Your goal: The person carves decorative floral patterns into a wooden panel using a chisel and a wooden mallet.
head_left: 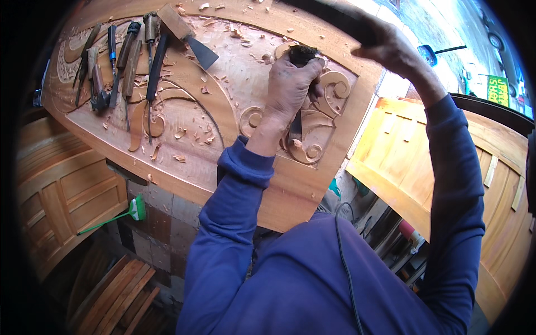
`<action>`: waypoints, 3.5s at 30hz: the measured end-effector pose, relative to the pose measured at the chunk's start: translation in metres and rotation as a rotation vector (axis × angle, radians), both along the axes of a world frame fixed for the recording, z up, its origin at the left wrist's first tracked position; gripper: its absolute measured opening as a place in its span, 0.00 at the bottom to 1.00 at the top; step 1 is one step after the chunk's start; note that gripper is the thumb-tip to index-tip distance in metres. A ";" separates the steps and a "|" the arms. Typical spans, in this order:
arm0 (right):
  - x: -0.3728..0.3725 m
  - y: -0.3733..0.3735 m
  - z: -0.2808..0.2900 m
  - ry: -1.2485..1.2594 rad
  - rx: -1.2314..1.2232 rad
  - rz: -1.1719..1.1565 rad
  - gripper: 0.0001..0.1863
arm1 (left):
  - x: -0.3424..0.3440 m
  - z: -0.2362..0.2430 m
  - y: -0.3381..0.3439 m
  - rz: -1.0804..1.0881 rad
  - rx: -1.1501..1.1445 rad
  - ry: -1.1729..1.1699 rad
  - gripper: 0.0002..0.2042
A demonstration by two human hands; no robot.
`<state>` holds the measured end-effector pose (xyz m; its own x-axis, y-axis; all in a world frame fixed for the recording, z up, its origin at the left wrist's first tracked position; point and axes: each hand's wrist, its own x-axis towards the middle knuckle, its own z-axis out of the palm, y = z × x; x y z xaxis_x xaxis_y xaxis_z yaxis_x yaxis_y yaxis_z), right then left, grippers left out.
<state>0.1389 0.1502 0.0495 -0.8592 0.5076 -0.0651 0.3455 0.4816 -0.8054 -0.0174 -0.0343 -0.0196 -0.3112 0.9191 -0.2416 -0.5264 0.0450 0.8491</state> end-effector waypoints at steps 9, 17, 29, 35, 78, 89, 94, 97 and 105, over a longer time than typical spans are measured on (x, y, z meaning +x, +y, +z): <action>-0.013 -0.011 0.001 -0.114 0.166 0.125 0.39 | 0.001 0.003 -0.009 0.022 -0.023 0.033 0.06; -0.022 -0.018 0.000 -0.142 0.272 0.250 0.40 | -0.001 0.004 -0.016 0.028 -0.075 0.105 0.07; -0.027 -0.057 0.018 0.058 0.083 -0.137 0.40 | -0.007 0.006 -0.024 0.186 0.016 -0.008 0.09; 0.031 -0.099 -0.002 0.228 -0.166 -0.486 0.46 | -0.005 0.028 -0.069 0.678 0.121 0.031 0.11; 0.222 -0.266 -0.038 0.217 -0.709 -1.150 0.43 | 0.129 0.045 -0.134 0.299 0.259 0.458 0.29; 0.261 -0.168 -0.063 0.164 -0.643 -0.998 0.35 | 0.166 0.034 -0.008 0.032 0.257 1.204 0.29; 0.267 -0.127 -0.059 0.162 -0.633 -0.963 0.36 | 0.154 0.011 0.020 0.121 0.183 1.512 0.28; 0.267 -0.111 -0.058 0.159 -0.627 -0.923 0.36 | 0.142 0.005 0.027 0.191 0.162 1.522 0.28; 0.249 -0.086 -0.049 0.188 -0.537 -0.845 0.35 | 0.135 0.003 0.024 0.209 0.093 1.526 0.29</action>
